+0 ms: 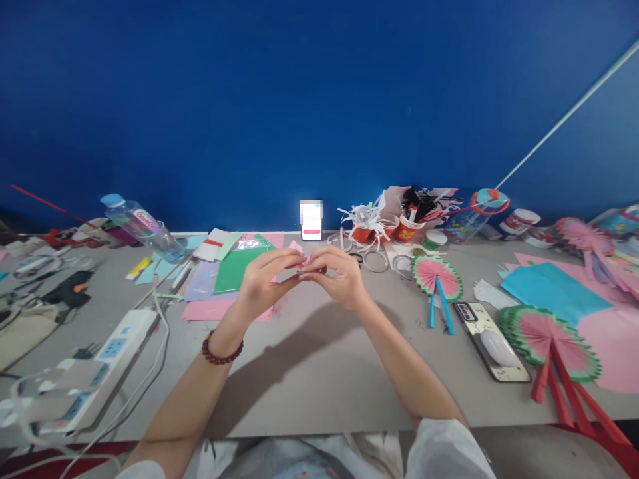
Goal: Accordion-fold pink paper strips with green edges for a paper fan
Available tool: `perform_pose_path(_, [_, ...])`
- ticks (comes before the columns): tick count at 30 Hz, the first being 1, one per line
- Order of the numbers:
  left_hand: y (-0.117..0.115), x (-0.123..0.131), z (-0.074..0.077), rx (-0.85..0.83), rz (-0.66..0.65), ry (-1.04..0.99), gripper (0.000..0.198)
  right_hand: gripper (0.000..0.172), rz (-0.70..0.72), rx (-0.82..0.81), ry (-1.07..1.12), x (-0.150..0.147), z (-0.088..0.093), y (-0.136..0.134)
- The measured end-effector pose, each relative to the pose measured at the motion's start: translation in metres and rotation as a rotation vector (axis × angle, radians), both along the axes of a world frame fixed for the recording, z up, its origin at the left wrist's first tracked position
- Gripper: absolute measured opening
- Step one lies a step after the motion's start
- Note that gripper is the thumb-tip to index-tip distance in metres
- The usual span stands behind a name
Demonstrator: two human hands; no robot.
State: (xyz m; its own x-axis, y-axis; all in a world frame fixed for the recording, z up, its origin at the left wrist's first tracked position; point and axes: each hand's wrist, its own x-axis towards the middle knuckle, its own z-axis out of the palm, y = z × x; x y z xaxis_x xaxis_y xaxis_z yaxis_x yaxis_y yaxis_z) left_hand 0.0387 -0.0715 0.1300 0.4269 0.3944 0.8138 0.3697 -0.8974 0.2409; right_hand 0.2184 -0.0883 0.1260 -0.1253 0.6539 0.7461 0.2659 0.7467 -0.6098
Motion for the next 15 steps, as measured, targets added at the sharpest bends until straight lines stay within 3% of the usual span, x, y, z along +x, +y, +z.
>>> perform_pose_path(5, [-0.002, 0.001, -0.001, -0.042, 0.006, -0.021, 0.005, 0.008, 0.024, -0.055, -0.016, 0.001, 0.001, 0.001])
perform_pose_path(10, [-0.002, 0.0, 0.005, -0.11, -0.076, -0.128, 0.003, 0.029, 0.103, -0.105, -0.056, 0.007, -0.006, 0.011])
perform_pose_path(15, [-0.001, -0.001, 0.007, -0.18, -0.136, -0.169, 0.005, 0.018, 0.091, -0.132, -0.17, 0.011, -0.014, 0.02])
